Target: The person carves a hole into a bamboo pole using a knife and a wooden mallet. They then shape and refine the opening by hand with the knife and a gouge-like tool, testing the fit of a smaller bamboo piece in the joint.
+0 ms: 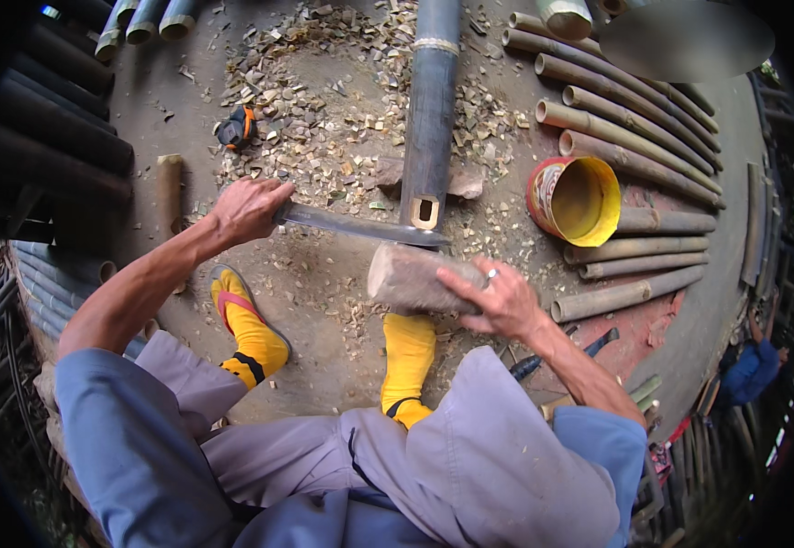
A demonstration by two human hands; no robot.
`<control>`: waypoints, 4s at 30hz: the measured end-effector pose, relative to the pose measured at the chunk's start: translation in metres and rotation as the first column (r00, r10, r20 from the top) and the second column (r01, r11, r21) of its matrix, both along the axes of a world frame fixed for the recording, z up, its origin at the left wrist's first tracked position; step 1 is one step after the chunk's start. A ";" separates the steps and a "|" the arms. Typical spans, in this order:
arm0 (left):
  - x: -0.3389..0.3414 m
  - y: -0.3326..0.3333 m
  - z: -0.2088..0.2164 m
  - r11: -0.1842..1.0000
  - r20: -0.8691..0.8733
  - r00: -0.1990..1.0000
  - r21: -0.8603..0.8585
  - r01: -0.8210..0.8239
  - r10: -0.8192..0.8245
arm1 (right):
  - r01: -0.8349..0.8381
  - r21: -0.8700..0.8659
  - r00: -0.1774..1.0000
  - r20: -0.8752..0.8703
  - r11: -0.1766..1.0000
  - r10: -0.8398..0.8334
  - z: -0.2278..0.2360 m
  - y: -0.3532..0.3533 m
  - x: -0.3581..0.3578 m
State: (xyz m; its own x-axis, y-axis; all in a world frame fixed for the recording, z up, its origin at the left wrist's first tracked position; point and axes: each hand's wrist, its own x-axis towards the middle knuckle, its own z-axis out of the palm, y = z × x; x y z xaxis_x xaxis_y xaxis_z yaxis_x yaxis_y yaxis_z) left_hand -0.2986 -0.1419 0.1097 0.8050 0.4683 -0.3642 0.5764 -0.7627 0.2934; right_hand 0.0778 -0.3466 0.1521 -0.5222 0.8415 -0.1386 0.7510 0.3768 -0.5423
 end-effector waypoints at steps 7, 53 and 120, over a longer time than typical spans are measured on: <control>0.002 -0.006 -0.001 0.998 0.035 0.999 0.069 0.004 -0.006 | -0.022 0.032 0.993 -0.119 0.999 0.026 -0.014 0.010 -0.004; 0.024 0.039 0.005 0.887 -0.166 0.949 -0.342 -0.309 0.267 | 0.697 -0.255 0.592 -0.322 0.670 -0.739 0.044 0.026 0.015; 0.239 -0.136 0.068 0.800 0.598 0.545 -0.531 -0.279 0.587 | 0.992 -0.127 -0.056 -0.271 -0.022 -0.961 -0.016 -0.064 0.046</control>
